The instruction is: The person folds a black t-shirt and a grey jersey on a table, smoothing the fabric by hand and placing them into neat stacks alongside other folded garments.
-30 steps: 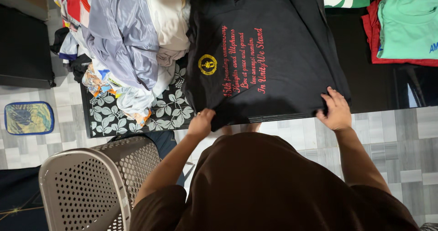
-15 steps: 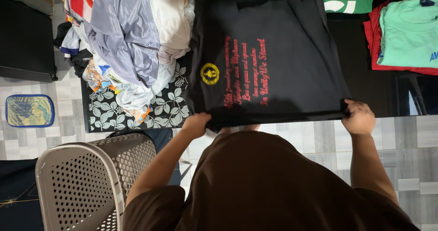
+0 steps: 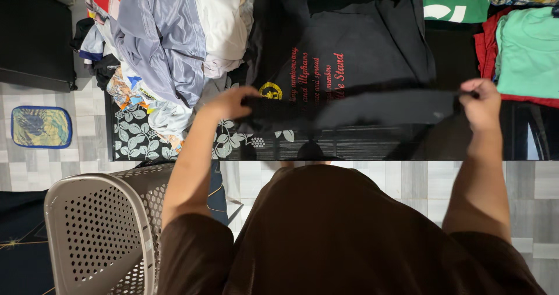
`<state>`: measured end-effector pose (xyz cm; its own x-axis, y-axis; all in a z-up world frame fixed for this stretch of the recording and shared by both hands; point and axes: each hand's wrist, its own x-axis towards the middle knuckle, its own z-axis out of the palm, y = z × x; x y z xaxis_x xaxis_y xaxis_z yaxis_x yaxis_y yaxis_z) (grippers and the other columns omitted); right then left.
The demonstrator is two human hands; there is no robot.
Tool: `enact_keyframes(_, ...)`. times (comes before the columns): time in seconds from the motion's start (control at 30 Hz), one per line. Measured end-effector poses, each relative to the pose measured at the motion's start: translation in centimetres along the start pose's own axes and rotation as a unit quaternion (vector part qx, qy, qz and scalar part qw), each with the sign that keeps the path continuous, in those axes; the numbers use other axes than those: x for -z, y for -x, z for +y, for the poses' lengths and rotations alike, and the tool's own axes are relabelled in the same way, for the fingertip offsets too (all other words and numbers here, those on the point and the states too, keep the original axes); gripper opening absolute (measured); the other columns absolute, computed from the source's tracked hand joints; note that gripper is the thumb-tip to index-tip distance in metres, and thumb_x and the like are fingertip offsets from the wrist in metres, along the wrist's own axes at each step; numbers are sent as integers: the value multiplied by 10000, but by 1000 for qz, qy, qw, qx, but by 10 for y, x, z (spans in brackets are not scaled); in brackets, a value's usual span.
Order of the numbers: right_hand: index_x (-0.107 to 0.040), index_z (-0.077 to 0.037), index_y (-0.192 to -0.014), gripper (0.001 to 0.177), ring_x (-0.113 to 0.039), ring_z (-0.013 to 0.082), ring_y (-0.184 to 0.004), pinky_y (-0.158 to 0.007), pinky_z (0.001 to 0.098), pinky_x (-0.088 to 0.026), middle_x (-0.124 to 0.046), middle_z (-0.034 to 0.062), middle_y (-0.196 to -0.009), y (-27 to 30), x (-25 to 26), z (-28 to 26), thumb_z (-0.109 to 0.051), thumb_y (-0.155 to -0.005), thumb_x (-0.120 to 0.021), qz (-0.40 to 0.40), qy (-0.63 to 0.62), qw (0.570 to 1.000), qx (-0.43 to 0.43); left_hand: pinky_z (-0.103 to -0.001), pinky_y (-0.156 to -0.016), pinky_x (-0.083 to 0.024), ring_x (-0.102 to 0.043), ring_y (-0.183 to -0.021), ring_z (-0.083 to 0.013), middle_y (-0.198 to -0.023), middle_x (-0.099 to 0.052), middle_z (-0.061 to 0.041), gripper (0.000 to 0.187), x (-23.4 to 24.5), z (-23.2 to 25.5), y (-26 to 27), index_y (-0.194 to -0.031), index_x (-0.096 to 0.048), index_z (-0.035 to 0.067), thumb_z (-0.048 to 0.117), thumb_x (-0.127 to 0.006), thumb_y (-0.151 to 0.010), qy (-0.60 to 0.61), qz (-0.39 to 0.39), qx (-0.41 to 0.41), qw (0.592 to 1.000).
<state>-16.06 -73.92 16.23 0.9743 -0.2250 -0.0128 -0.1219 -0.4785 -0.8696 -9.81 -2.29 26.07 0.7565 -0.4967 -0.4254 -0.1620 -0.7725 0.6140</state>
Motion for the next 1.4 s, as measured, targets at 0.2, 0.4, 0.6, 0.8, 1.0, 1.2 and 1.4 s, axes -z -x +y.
enact_keyframes(0.2, -489, -56, -1472, 593, -555, 174, -1131, -1007, 315, -499, -552, 115, -1261, -30, -46, 8, 50, -969, -784, 92, -150, 983, -56, -368, -1048, -490, -661, -1212, -263, -1269, -716, -155, 666, -20, -33, -44, -1433, -513, 46, 159, -822, -854, 164, 202, -23, 965)
enact_keyframes(0.4, -449, 24, -1463, 823, -574, 451, -1193, -997, 522, -467, -579, 275, -1335, 10, -67, 16, -290, -867, -922, 137, 256, 957, -17, -412, -1011, -522, -622, -1221, -337, -1394, -520, -255, 891, -78, -25, -27, -1492, -309, -59, 151, -850, -816, 297, 360, -28, 884)
enact_keyframes(0.6, -572, 28, -1319, 744, -611, 472, -1121, -937, 513, -482, -628, 305, -1221, 41, -95, 0, -440, -838, -894, 134, 271, 945, -123, -444, -887, -506, -625, -1014, -389, -1127, -631, -256, 970, -130, -27, 12, -1398, -401, -82, 141, -930, -618, 93, 408, 78, 905)
enact_keyframes(0.8, -708, -40, -1074, 449, -701, 424, -959, -809, 510, -549, -726, 224, -1007, 37, -87, -11, -421, -876, -837, 93, 280, 930, -220, -376, -810, -562, -724, -879, -300, -994, -746, -187, 522, -150, -49, 7, -1172, -617, 12, 224, -837, -749, 233, 312, 193, 901)
enact_keyframes(1.0, -697, -31, -1066, 464, -690, 444, -952, -786, 541, -543, -723, 235, -997, 48, -57, 0, -432, -879, -838, 116, 350, 898, -242, -433, -845, -550, -705, -970, -361, -1035, -718, -236, 608, -160, -48, 6, -1151, -612, -43, 269, -902, -718, 166, 247, 126, 946)
enact_keyframes(1.2, -609, -72, -1277, 564, -626, 438, -1119, -895, 560, -508, -635, 213, -1264, 79, -44, 0, -373, -859, -839, 174, 371, 880, -242, -457, -865, -553, -695, -999, -428, -1034, -717, -263, 604, -179, -47, 16, -1139, -620, -44, 260, -882, -688, 121, 170, 202, 957)
enact_keyframes(1.4, -475, -38, -1459, 846, -394, 486, -1273, -991, 628, -354, -396, 253, -1479, 89, -68, -44, -194, -700, -815, 219, 425, 872, -107, -458, -904, -567, -705, -1029, -426, -1061, -724, -260, 702, -168, -34, 29, -1152, -570, -49, 307, -910, -652, 104, 153, 214, 959)
